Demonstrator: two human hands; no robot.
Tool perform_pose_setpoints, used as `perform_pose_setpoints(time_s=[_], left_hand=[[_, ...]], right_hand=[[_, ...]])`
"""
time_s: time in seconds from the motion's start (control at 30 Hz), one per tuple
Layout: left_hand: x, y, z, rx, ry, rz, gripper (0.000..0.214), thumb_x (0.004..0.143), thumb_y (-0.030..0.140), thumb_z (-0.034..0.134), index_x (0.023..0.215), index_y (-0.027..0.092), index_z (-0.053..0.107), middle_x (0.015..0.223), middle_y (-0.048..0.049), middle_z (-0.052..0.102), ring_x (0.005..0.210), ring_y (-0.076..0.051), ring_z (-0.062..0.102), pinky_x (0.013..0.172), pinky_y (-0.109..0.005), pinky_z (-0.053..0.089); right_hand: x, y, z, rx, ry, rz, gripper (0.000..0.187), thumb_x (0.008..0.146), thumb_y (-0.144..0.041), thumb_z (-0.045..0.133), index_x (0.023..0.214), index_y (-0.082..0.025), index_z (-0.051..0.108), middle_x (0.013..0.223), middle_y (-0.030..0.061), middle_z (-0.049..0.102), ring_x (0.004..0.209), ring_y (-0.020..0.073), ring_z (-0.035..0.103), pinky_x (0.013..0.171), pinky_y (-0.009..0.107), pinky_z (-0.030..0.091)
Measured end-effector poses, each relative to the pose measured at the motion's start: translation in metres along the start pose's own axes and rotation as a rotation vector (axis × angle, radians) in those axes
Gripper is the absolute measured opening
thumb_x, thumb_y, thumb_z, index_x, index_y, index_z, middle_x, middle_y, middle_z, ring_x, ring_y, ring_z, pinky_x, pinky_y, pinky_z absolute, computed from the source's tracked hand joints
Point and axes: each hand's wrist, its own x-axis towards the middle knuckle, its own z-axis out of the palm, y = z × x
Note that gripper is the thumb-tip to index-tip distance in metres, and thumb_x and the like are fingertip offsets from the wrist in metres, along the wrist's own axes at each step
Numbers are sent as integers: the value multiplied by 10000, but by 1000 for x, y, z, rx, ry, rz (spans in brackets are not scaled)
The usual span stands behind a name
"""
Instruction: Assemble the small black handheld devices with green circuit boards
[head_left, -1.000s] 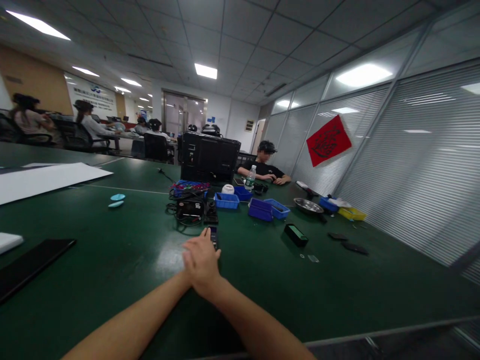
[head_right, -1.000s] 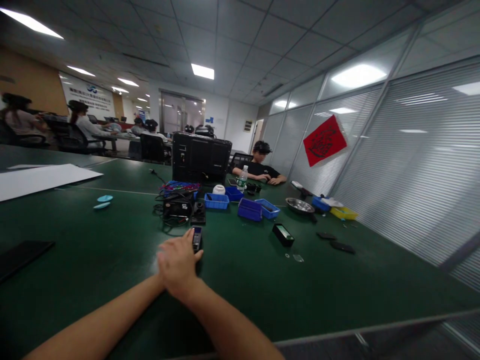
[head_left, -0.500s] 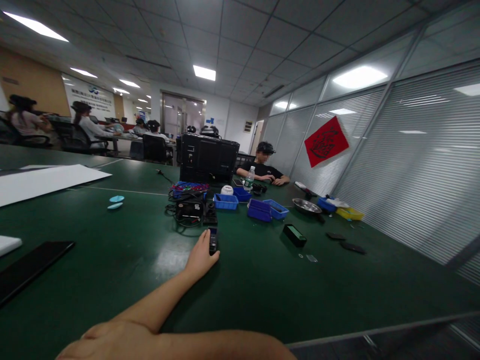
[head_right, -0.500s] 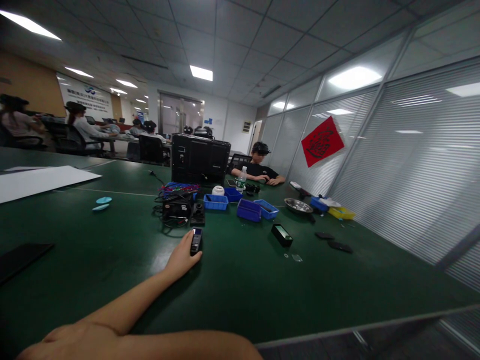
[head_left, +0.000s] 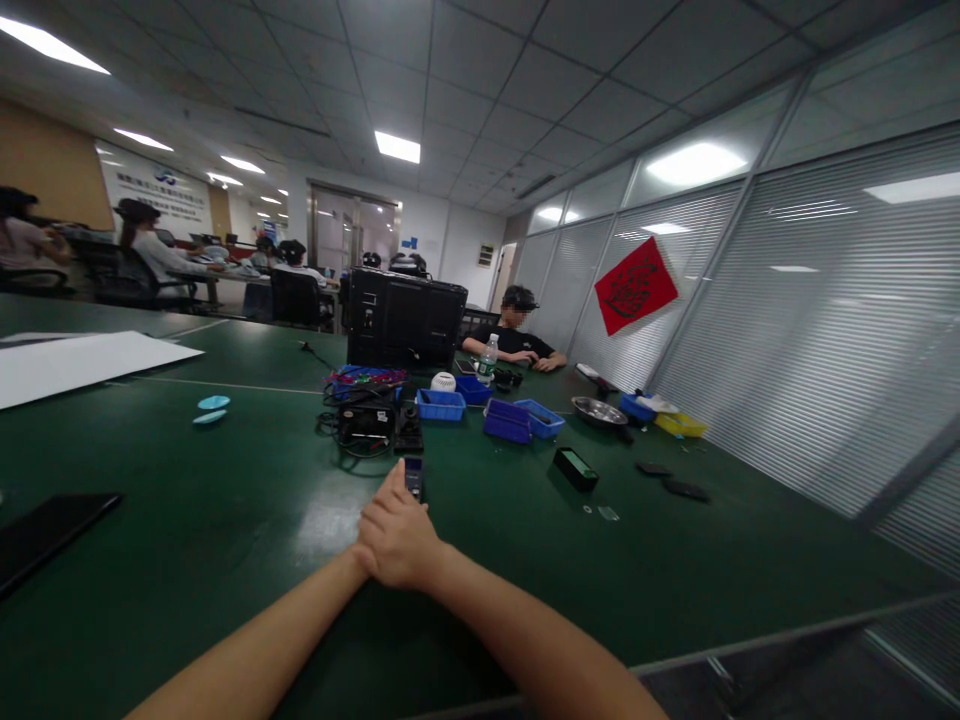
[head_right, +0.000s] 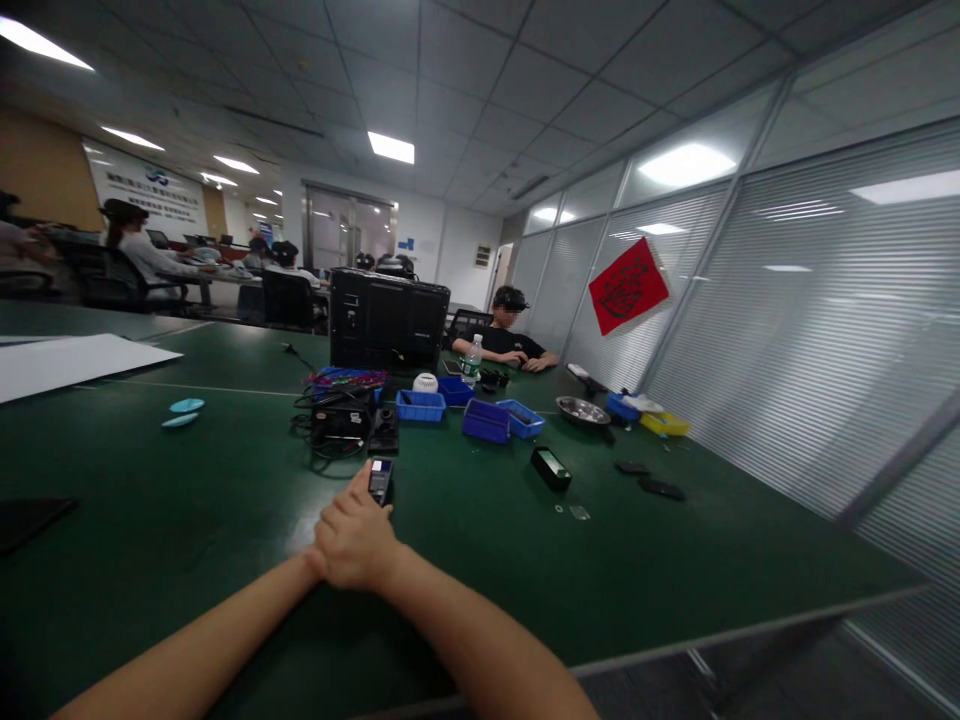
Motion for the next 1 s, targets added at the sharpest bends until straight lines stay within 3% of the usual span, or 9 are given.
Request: perform_pose_setpoints(time_s=[0.1, 0.2, 0.3, 0.43, 0.57, 0.73, 0.87, 1.0], left_hand=[[4, 1, -4, 14, -14, 57, 447, 767, 248, 431, 1211, 284, 407, 1226, -46, 503, 1194, -247, 390, 976, -409, 326], [11, 0, -14, 13, -62, 185, 459, 743, 226, 445, 1200, 192, 436, 1262, -81, 473, 1211, -232, 369, 1022, -367, 274], [14, -3, -20, -68, -155, 231, 639, 641, 212, 539, 1255, 158, 367, 1306, -105, 421, 1196, -230, 392, 999, -349, 322], [13, -8, -21, -280, -282, 68, 746, 597, 153, 544, 1298, 140, 289, 1300, -136, 420, 1055, -207, 526, 837, -303, 466], [15, -10, -19, -408, -238, -73, 688, 638, 167, 529, 1286, 110, 305, 1224, -150, 493, 1000, -195, 557, 754, -286, 499], [16, -10, -22, -445, -222, -104, 638, 648, 186, 546, 1254, 133, 356, 1173, -136, 531, 959, -188, 572, 736, -293, 500], [16, -11, -23, -476, -220, -97, 641, 627, 216, 563, 1233, 126, 379, 1143, -140, 544, 936, -192, 575, 740, -305, 493], [19, -14, -20, -530, -218, -101, 662, 606, 241, 572, 1225, 109, 378, 1123, -147, 543, 903, -187, 580, 743, -314, 489]], right_hand=[[-2, 15, 6, 30, 200, 385, 341, 816, -284, 439, 1127, -186, 536, 1229, 105, 468, 1128, 235, 369, 964, 423, 260], [-4, 27, 15, 49, 256, 676, 371, 824, -257, 416, 1182, -210, 506, 1260, 111, 429, 1154, 235, 354, 950, 416, 287], [-9, 39, 20, 31, 226, 758, 377, 795, -273, 462, 1164, -226, 524, 1295, 108, 392, 1178, 253, 342, 946, 405, 300], [-16, 56, 22, 7, 107, 828, 453, 752, -255, 494, 1204, -224, 479, 1303, 124, 378, 1126, 253, 423, 888, 363, 361], [-25, 78, 13, -27, 21, 952, 491, 750, -253, 471, 1235, -197, 420, 1184, 137, 482, 1000, 244, 525, 791, 340, 415], [-53, 117, -14, -56, -28, 1158, 526, 757, -262, 461, 1261, -157, 355, 1093, 161, 521, 884, 243, 573, 681, 321, 429], [-80, 144, -30, -97, -50, 1328, 520, 761, -289, 466, 1244, -133, 351, 1117, 178, 508, 930, 254, 556, 702, 337, 424], [-98, 153, -28, -181, -42, 1329, 538, 744, -337, 499, 1215, -108, 379, 1106, 169, 521, 992, 261, 514, 767, 338, 407]])
